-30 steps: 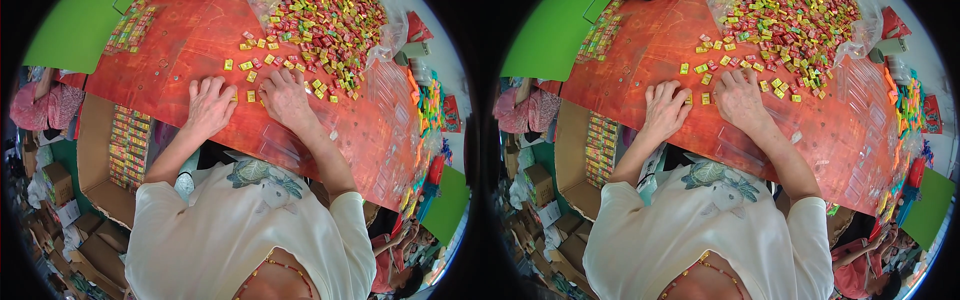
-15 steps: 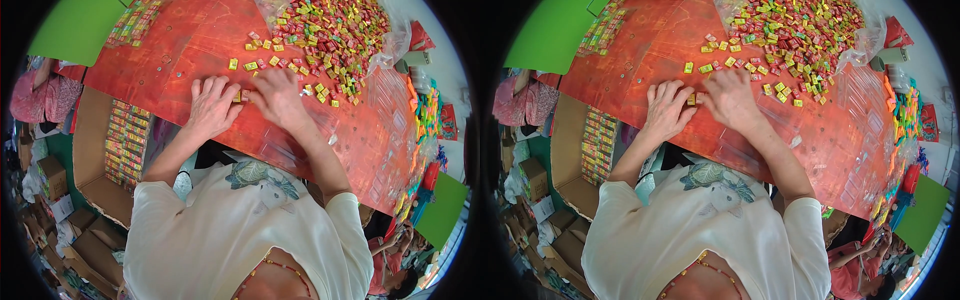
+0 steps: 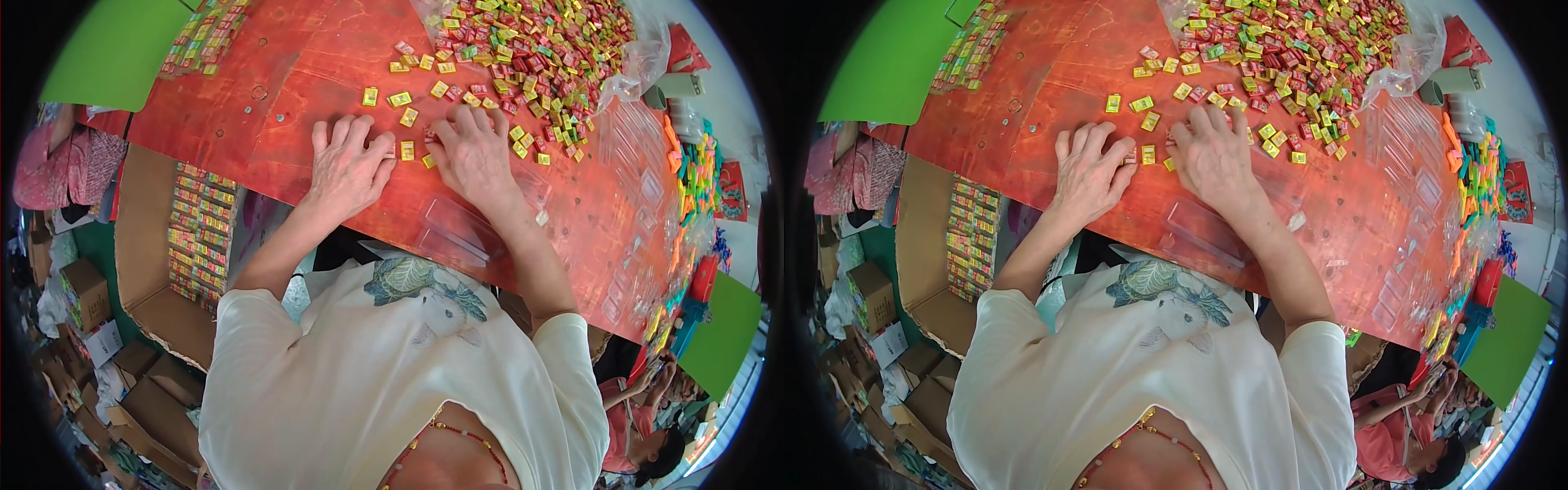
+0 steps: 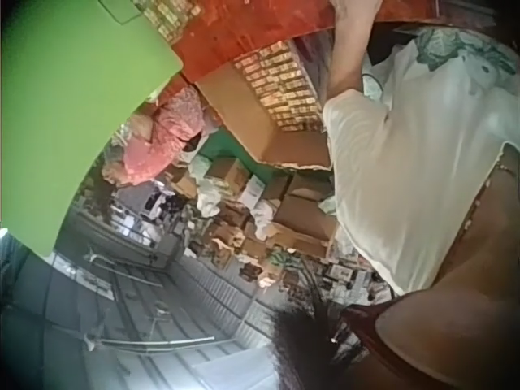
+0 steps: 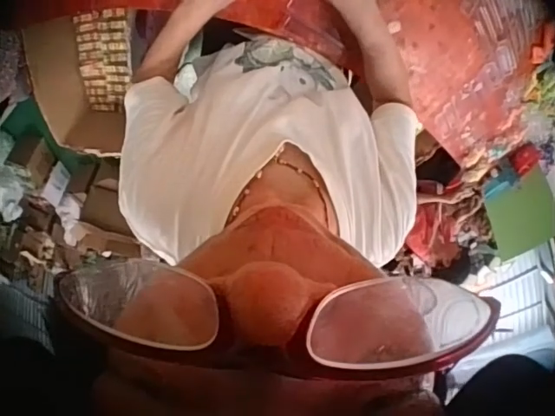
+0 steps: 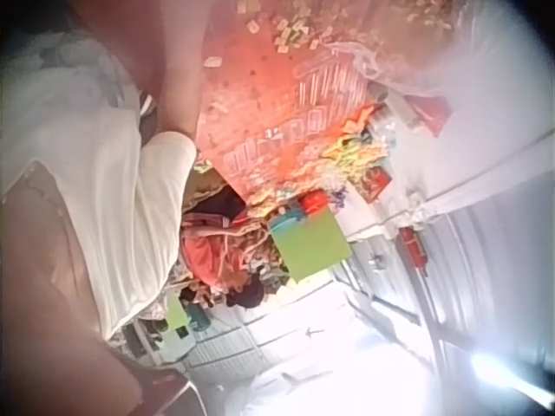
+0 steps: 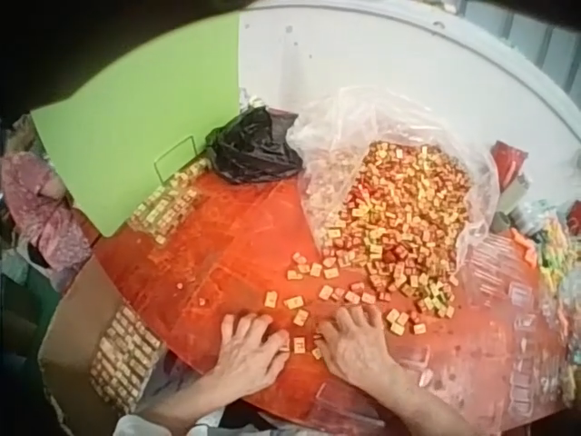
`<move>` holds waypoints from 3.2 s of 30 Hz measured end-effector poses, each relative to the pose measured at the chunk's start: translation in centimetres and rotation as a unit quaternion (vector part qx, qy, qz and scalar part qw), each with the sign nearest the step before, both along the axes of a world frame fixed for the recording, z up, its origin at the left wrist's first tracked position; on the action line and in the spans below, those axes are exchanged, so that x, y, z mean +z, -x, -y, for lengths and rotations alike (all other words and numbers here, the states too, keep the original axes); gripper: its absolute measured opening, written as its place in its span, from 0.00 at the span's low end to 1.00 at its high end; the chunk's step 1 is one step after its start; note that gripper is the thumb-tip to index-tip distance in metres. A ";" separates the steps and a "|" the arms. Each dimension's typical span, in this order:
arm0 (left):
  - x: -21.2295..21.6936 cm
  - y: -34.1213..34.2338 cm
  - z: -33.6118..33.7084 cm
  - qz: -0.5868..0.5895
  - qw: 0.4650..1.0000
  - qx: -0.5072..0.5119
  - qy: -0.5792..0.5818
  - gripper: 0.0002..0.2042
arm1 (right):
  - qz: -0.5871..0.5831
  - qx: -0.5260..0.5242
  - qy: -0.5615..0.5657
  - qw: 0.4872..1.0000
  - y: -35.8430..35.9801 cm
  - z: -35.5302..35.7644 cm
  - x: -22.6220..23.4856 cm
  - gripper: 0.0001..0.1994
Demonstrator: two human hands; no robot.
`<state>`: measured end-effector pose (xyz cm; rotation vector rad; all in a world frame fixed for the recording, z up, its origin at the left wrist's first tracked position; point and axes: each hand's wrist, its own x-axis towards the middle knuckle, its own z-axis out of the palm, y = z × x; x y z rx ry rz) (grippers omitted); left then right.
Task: Organizing small colorful stickers into groups and sliding them into plastic packaging sleeves.
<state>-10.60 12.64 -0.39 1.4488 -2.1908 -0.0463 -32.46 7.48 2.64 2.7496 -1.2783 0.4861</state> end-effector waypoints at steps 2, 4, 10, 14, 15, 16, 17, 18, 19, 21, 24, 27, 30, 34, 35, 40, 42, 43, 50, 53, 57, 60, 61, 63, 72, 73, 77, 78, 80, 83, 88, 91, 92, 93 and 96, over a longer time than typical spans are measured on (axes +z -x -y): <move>0.0 0.1 -0.2 0.003 1.000 -0.001 -0.005 0.16 | -0.007 -0.007 -0.011 1.000 -0.4 -1.1 0.2 0.11; 0.1 0.3 -0.2 0.006 1.000 -0.001 -0.009 0.17 | -0.009 -0.010 -0.031 0.999 -0.6 -1.8 0.1 0.12; 0.2 0.8 -0.1 0.002 1.000 -0.009 -0.011 0.22 | 0.045 0.012 -0.059 0.997 -0.6 -2.6 0.1 0.14; 0.0 1.0 -0.2 0.013 1.000 -0.013 -0.023 0.22 | 0.028 -0.004 -0.075 0.997 0.0 -3.5 1.0 0.17; -0.1 1.0 -0.2 0.024 0.999 -0.011 -0.032 0.22 | 0.003 -0.007 -0.077 0.997 0.1 -3.6 1.1 0.17; -0.1 1.1 -0.2 0.023 0.999 -0.013 -0.032 0.22 | 0.002 -0.009 -0.077 0.997 0.2 -3.6 0.9 0.17; -0.1 1.0 -0.2 0.025 0.999 -0.013 -0.029 0.22 | 0.006 -0.004 -0.068 0.998 0.2 -3.6 0.6 0.17; -0.1 1.0 -0.2 0.027 0.999 -0.013 -0.026 0.21 | 0.011 0.000 -0.060 0.998 0.2 -3.6 0.4 0.17; 0.0 1.1 -0.2 0.027 0.999 -0.013 -0.025 0.21 | 0.011 0.000 -0.059 0.998 0.3 -3.5 0.5 0.17; 0.2 1.2 -0.3 0.013 0.999 -0.009 -0.035 0.21 | -0.012 -0.017 -0.065 0.998 0.6 -3.3 0.6 0.16; 0.4 1.7 -0.2 0.005 1.000 -0.022 -0.002 0.20 | -0.004 -0.013 -0.055 0.998 1.4 -3.0 0.2 0.14; -0.2 2.0 0.0 0.015 1.000 -0.025 0.005 0.19 | 0.013 -0.015 -0.045 0.999 1.7 -2.6 0.2 0.14; -0.1 2.2 0.0 0.014 0.999 -0.028 -0.008 0.18 | 0.022 -0.012 -0.047 0.999 1.4 -2.2 0.3 0.15; 0.1 2.2 0.0 0.011 0.999 -0.023 -0.023 0.20 | 0.050 0.020 -0.050 0.997 0.6 -1.8 -0.6 0.16; 0.0 2.3 0.0 0.011 0.999 -0.022 -0.020 0.20 | 0.050 0.021 -0.047 0.997 0.7 -1.7 -0.5 0.16; -0.1 2.8 -0.1 0.013 1.000 -0.020 -0.004 0.19 | 0.054 -0.059 0.007 0.997 2.1 -0.1 -0.1 0.16; 0.0 3.4 0.2 0.018 0.999 -0.026 0.001 0.19 | 0.008 -0.100 0.017 0.995 2.9 1.2 -0.3 0.16; -0.1 3.6 0.3 0.024 0.999 -0.030 0.006 0.19 | -0.006 -0.098 0.022 0.995 3.2 1.7 -0.6 0.16; -0.3 3.2 0.3 0.036 0.999 -0.023 -0.014 0.19 | -0.008 -0.073 0.004 0.997 3.9 0.8 -1.1 0.14; -0.3 3.0 0.3 0.032 0.999 -0.012 -0.016 0.20 | 0.001 -0.063 -0.028 0.998 3.2 -0.6 -0.4 0.14; -0.4 3.1 0.3 0.022 1.000 -0.008 -0.014 0.20 | 0.016 -0.033 -0.068 0.997 1.7 -1.7 0.2 0.15; -0.4 3.1 0.5 0.018 1.000 -0.011 -0.016 0.20 | 0.057 -0.017 -0.066 0.996 1.1 -2.1 -0.7 0.15; -0.4 3.2 0.5 0.017 1.000 -0.014 -0.018 0.20 | 0.066 -0.017 -0.083 0.994 1.3 -2.2 -0.5 0.16; -0.4 3.0 0.4 0.014 1.000 -0.009 -0.019 0.20 | 0.074 -0.016 -0.099 0.992 1.8 -2.3 0.6 0.16; -0.2 4.2 0.7 0.036 0.999 -0.016 0.004 0.21 | -0.015 -0.022 -0.122 0.992 3.1 -3.3 1.4 0.15; -0.3 4.2 0.7 0.047 0.999 -0.019 0.000 0.21 | -0.027 -0.025 -0.108 0.993 3.2 -3.2 1.4 0.14; -0.4 4.0 0.5 0.044 0.999 -0.016 -0.001 0.20 | -0.023 -0.041 -0.080 0.996 2.7 -2.2 0.8 0.13; -0.4 4.0 0.5 0.042 0.999 -0.014 -0.001 0.21 | -0.023 -0.041 -0.079 0.996 2.5 -2.0 0.8 0.13; -0.1 3.8 0.3 0.040 0.999 -0.013 -0.001 0.21 | -0.010 -0.054 -0.084 0.995 2.0 -1.7 0.8 0.12; 1.3 2.2 -0.1 -0.013 0.999 -0.006 -0.042 0.27 | 0.018 -0.037 -0.107 0.993 1.8 -1.7 0.5 0.15; 3.0 -1.9 -1.2 0.039 0.987 0.034 -0.154 0.34 | 0.036 -0.016 -0.144 0.989 2.5 -1.8 0.8 0.22; 3.3 -2.2 -1.4 0.046 0.982 0.041 -0.181 0.33 | 0.025 -0.003 -0.140 0.990 2.0 -1.5 0.8 0.21; 3.3 -1.8 -1.3 0.034 0.979 0.035 -0.198 0.32 | 0.015 0.001 -0.137 0.990 1.9 -1.3 0.8 0.21; 3.4 -1.4 -1.2 0.023 0.976 0.028 -0.215 0.31 | 0.015 0.001 -0.137 0.990 1.8 -1.3 0.7 0.21; 3.1 -0.4 -0.9 0.030 0.982 0.012 -0.184 0.27 | 0.018 0.010 -0.099 0.995 1.0 -1.3 0.3 0.16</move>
